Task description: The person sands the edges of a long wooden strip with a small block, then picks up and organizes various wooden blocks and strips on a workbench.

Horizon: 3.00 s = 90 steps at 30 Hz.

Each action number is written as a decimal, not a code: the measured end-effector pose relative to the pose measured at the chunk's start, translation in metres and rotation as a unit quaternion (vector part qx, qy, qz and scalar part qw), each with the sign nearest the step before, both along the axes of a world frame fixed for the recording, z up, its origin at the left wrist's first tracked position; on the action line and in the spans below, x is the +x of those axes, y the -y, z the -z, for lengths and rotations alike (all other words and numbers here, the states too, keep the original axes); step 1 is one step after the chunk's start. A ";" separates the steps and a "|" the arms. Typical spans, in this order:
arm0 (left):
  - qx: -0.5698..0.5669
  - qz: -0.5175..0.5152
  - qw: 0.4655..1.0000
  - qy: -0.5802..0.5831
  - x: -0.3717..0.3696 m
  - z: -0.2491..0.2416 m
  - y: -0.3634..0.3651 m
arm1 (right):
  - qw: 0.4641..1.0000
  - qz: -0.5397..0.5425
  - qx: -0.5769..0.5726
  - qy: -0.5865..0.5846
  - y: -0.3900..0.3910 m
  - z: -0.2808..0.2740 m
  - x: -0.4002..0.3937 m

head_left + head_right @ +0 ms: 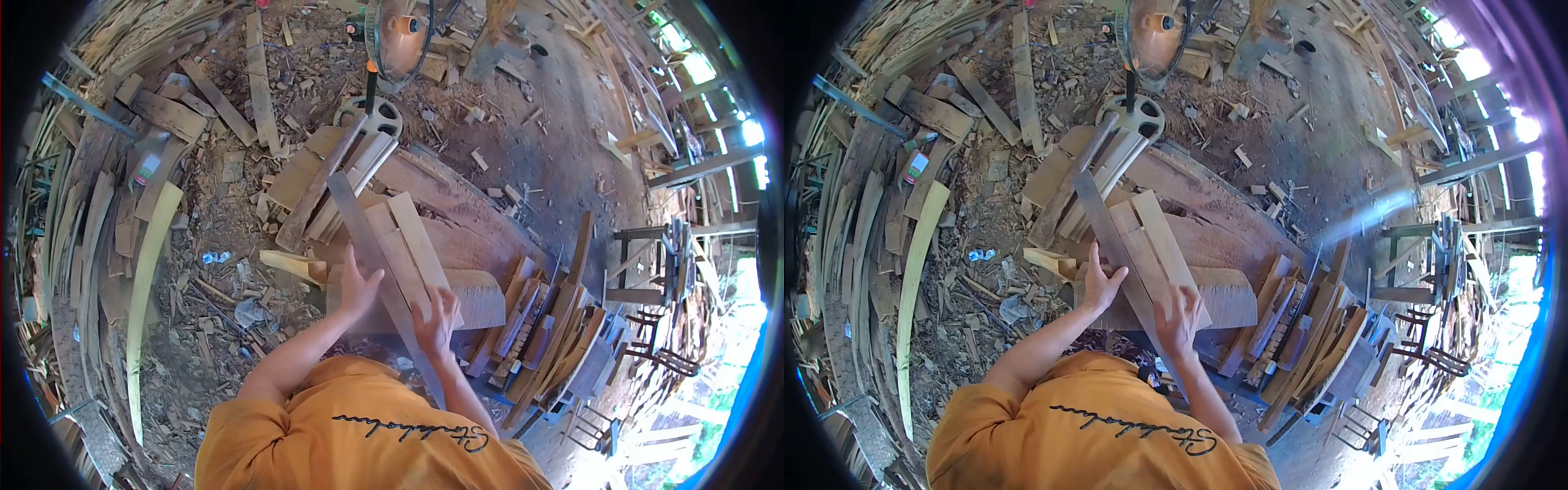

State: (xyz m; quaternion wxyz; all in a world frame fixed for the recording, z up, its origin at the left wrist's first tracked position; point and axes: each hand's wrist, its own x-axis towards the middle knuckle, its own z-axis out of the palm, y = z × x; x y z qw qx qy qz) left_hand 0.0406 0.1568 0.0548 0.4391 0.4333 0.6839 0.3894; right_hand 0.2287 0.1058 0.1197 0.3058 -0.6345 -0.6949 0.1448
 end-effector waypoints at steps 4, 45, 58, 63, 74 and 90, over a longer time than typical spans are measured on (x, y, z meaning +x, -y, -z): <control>0.068 0.009 0.997 -0.026 -0.005 -0.022 -0.004 | 0.998 0.016 -0.052 -0.023 0.060 -0.006 0.003; 0.006 0.070 0.995 -0.067 -0.018 -0.015 -0.021 | 0.955 0.047 -0.292 0.037 0.151 0.041 0.051; 0.253 0.262 0.834 -0.413 -0.052 -0.054 -0.121 | 0.938 0.043 -0.341 0.039 0.144 0.019 0.049; 0.255 0.245 0.840 -0.411 -0.069 -0.048 -0.129 | 0.939 0.056 -0.339 0.033 0.148 0.022 0.051; 0.312 0.496 0.720 -0.373 0.026 -0.045 -0.032 | 0.939 0.031 -0.343 0.025 0.146 0.020 0.050; 0.247 0.498 0.749 -0.360 0.064 -0.017 -0.015 | 0.931 0.020 -0.365 0.018 0.139 0.022 0.051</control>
